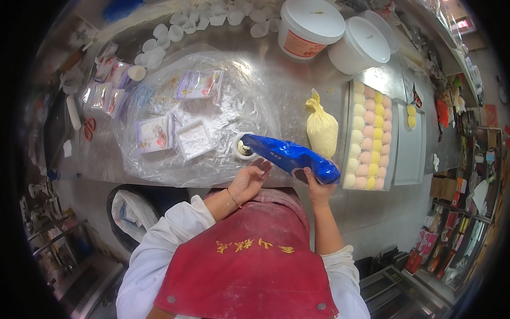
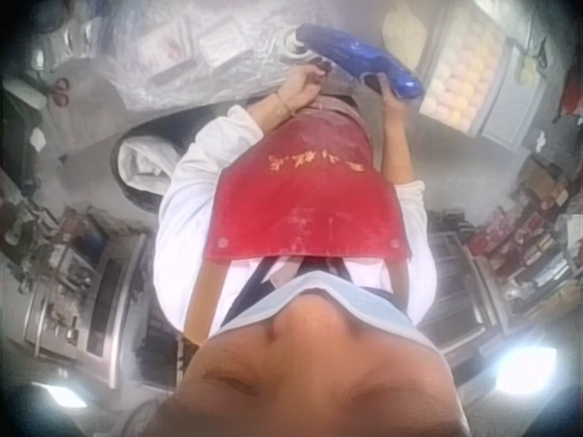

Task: The person repeatedly fills small round pastries by hand. They flatten dough, pipe yellow filling from a piping bag, add dark filling from a blue pouch, seal the pastry, and place it on a tray with other finished pastries.

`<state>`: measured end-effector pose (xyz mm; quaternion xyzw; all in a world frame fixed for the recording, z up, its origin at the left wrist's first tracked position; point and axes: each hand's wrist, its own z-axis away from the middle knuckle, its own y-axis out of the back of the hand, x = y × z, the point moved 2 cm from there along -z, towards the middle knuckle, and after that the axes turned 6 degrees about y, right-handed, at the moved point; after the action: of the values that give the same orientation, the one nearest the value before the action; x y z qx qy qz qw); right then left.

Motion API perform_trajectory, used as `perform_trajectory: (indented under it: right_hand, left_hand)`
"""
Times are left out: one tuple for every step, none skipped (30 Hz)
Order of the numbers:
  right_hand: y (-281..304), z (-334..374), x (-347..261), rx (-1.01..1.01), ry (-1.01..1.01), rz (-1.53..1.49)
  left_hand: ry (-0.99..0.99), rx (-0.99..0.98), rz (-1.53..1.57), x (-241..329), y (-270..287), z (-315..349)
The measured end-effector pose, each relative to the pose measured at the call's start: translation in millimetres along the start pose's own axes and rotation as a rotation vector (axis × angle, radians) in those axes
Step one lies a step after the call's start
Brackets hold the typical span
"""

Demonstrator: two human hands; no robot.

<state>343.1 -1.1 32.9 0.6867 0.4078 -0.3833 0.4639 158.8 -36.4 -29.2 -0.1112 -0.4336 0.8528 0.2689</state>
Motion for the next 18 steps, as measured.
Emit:
perform_trajectory:
  right_hand:
    - [-0.2,0.0,0.0,-0.011,0.010,0.005]
    - [-0.2,0.2,-0.8,-0.019,0.048,0.016]
    - [0.3,-0.2,0.2,-0.004,0.007,0.008]
    - [0.9,-0.4,0.6,0.008,-0.007,0.006]
    - [1.4,-1.0,1.0,0.021,-0.017,0.014]
    - [1.5,-1.7,1.3,0.020,-0.031,0.011]
    - [1.4,-2.9,1.7,0.019,-0.033,0.014]
    - [1.3,-3.7,1.7,0.016,-0.024,0.027]
    - [0.8,-4.1,2.2,0.007,-0.040,0.005]
    - [0.4,-4.5,2.4,0.001,-0.054,-0.004]
    - [-0.1,-4.7,2.0,0.008,-0.048,-0.010]
    - [-0.4,-4.7,1.9,0.020,-0.073,-0.031]
    - [-0.6,-5.0,1.5,0.041,-0.071,-0.048]
    - [-0.9,-4.7,1.0,0.053,-0.074,-0.050]
    - [-0.6,-4.9,0.1,0.041,-0.057,0.013]
    - [-1.1,-5.0,-0.2,0.023,-0.073,0.004]
    - [-1.3,-5.9,-0.2,0.005,-0.080,0.012]
    - [-1.5,-6.4,-0.4,-0.013,-0.063,0.024]
  left_hand:
    - [-0.011,-0.021,0.001,0.7,-0.5,-0.1]
    - [0.006,0.018,0.008,0.9,0.1,0.0]
    - [0.010,0.043,0.024,1.5,0.2,-0.4]
    - [0.031,0.096,0.057,1.1,0.8,-0.2]
    - [0.007,0.039,0.050,2.2,-1.0,-0.5]
    - [0.006,0.009,0.052,2.7,-2.4,-0.4]
    - [-0.024,-0.067,0.062,4.1,-4.7,-0.6]
    - [0.005,0.010,0.070,4.2,-3.8,-0.9]
    - [0.009,0.049,0.091,4.3,-3.1,-0.5]
    - [0.015,0.091,0.113,4.6,-2.3,-0.1]
    - [0.010,0.037,0.067,5.7,-3.4,-0.2]
    - [0.006,-0.018,0.019,6.8,-4.4,0.1]
    - [-0.001,-0.077,-0.028,8.1,-5.4,-0.6]
    - [-0.005,-0.065,-0.031,8.8,-4.6,-0.8]
    - [-0.004,-0.049,-0.033,9.1,-3.6,-0.9]
    - [-0.003,-0.047,-0.024,9.0,-3.0,-0.6]
    - [0.028,-0.047,-0.009,8.8,-2.7,-1.3]
    - [0.013,-0.017,-0.005,9.0,-1.7,-1.7]
